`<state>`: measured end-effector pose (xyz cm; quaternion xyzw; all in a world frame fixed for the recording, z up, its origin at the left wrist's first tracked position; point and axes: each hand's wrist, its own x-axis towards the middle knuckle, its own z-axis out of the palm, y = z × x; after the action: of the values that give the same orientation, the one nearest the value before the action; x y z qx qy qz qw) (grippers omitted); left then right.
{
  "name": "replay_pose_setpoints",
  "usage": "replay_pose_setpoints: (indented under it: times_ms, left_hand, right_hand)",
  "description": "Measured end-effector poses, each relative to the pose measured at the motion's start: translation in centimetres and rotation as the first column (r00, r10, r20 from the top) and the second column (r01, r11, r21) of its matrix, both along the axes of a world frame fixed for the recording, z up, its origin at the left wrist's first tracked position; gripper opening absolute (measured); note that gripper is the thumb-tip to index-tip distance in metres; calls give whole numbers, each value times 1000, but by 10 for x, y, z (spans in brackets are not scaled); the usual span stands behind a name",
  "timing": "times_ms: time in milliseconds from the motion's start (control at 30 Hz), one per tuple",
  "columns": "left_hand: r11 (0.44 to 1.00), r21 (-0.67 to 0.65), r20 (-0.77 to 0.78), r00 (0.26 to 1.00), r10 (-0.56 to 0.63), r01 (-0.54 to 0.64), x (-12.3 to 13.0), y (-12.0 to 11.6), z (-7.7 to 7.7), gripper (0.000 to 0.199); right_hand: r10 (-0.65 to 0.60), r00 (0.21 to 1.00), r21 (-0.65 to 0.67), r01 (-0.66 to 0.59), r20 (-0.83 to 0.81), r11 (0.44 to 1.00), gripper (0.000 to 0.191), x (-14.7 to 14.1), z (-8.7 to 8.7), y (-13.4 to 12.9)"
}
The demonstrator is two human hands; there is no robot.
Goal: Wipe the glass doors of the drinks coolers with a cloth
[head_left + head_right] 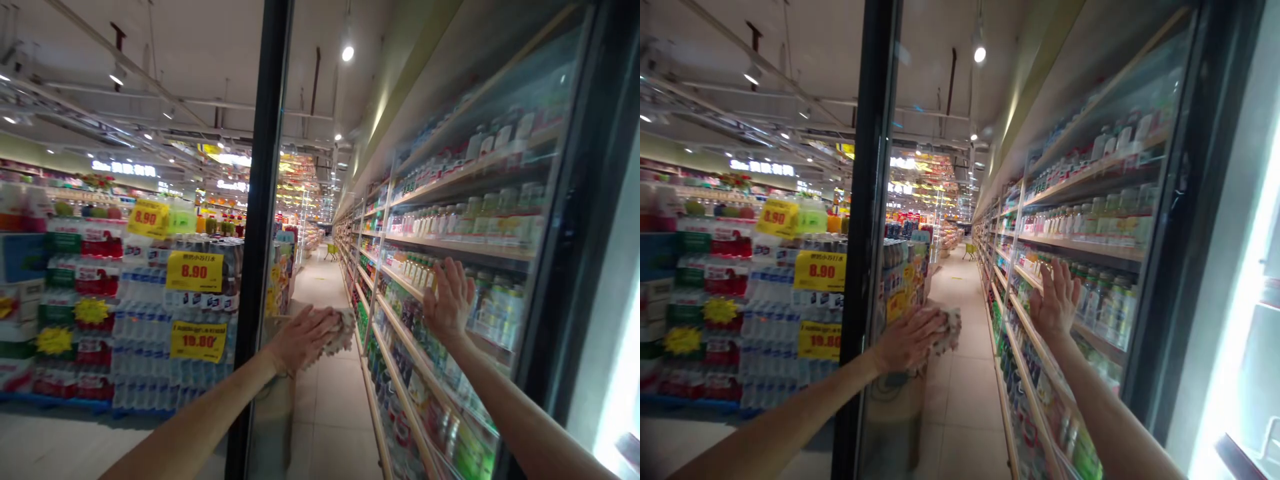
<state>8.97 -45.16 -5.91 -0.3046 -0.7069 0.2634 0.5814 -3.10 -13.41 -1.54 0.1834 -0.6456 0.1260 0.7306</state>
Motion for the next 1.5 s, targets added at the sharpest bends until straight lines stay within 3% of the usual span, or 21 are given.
replay_pose_setpoints:
  times_ms: [33, 100, 167, 233, 300, 367, 467, 567, 633, 700, 800, 867, 933, 1000, 1100, 1167, 1233, 1300, 1367, 1433, 1500]
  left_hand:
    - [1000, 20, 1, 1000, 10, -10, 0, -2, 0, 32]
    - [967, 251, -55, 996, 71, -55, 0, -7, 14, 34]
    - [856, 515, -116, 984, 134, -56, -2, -11, 33, 38]
    - [780, 624, -127, 979, 159, -45, -4, -10, 40, 41]
    - [848, 527, -106, 986, 128, -53, -5, -5, 31, 41]
    - [961, 272, -59, 996, 68, -49, -5, 1, 14, 38]
    - [1000, 27, -15, 1000, 13, -12, -3, 7, 10, 32]
    - [956, 291, -79, 994, 74, -48, -4, 7, 47, 34]
    - [838, 543, -118, 984, 130, -46, -7, 12, 76, 39]
    - [800, 599, -125, 984, 129, -29, -13, 25, 88, 42]
    - [974, 226, -66, 997, 31, -15, -21, 54, 73, 40]
    - [999, -51, 2, 1000, -15, 15, -25, 70, 61, 39]
    - [997, -81, 27, 1000, -11, 13, -27, 77, 67, 40]
    - [990, 141, -11, 1000, 23, -21, -26, 72, 92, 41]
    - [805, 594, -136, 987, 88, 10, -24, 60, 132, 43]
    - [733, 680, -169, 979, 111, 34, -25, 60, 138, 44]
    - [847, 532, -135, 988, 81, 3, -28, 69, 122, 44]
    - [978, 209, -57, 998, 20, -7, -33, 83, 99, 42]
    - [1000, -22, 9, 1000, -15, 15, -35, 92, 86, 42]
    - [1000, 3, 18, 1000, -4, 4, -34, 90, 93, 42]
    - [970, 240, -25, 999, 35, -28, -30, 76, 114, 43]
  right_hand:
    - [1, 1000, 1, 0, -3, 1000, 55, 0, 0, 0]
    - [3, 1000, 8, -3, -19, 1000, 55, 1, 0, 0]
    - [6, 999, 16, -5, -38, 1000, 55, 0, 0, 0]
    - [10, 999, 19, -9, -38, 1000, 56, 0, 0, 0]
    - [12, 1000, 19, -12, -28, 1000, 57, -1, 0, 0]
    - [14, 1000, 16, -13, -17, 1000, 57, -1, 0, 1]
    - [2, 1000, 8, -2, -15, 1000, 56, 0, 0, 0]
    - [-11, 1000, 11, 12, -27, 1000, 55, 1, 0, 0]
    - [-10, 999, 17, 11, -35, 1000, 55, 0, 0, 0]
    - [5, 999, 21, -4, -34, 1000, 56, 0, 0, 0]
    - [22, 999, 21, -21, -26, 1000, 57, 1, 0, 0]
    - [22, 1000, 15, -22, -15, 1000, 57, 2, 1, 0]
    - [28, 1000, 13, -28, -11, 1000, 57, 2, 1, 0]
    - [33, 999, 14, -33, -16, 999, 57, 3, 1, 1]
    - [32, 999, 22, -31, -23, 999, 57, 3, 1, 1]
    - [32, 999, 18, -31, -12, 999, 56, 3, 0, 1]
    - [31, 999, 10, -31, -7, 999, 55, 3, 0, 1]
    - [23, 1000, 13, -22, -21, 1000, 55, 2, 0, 2]
    - [15, 999, 25, -14, -49, 1000, 54, 1, 0, 2]
    - [15, 998, 27, -13, -62, 1000, 53, 0, 1, 2]
    - [16, 998, 23, -15, -63, 1000, 54, 0, 1, 1]
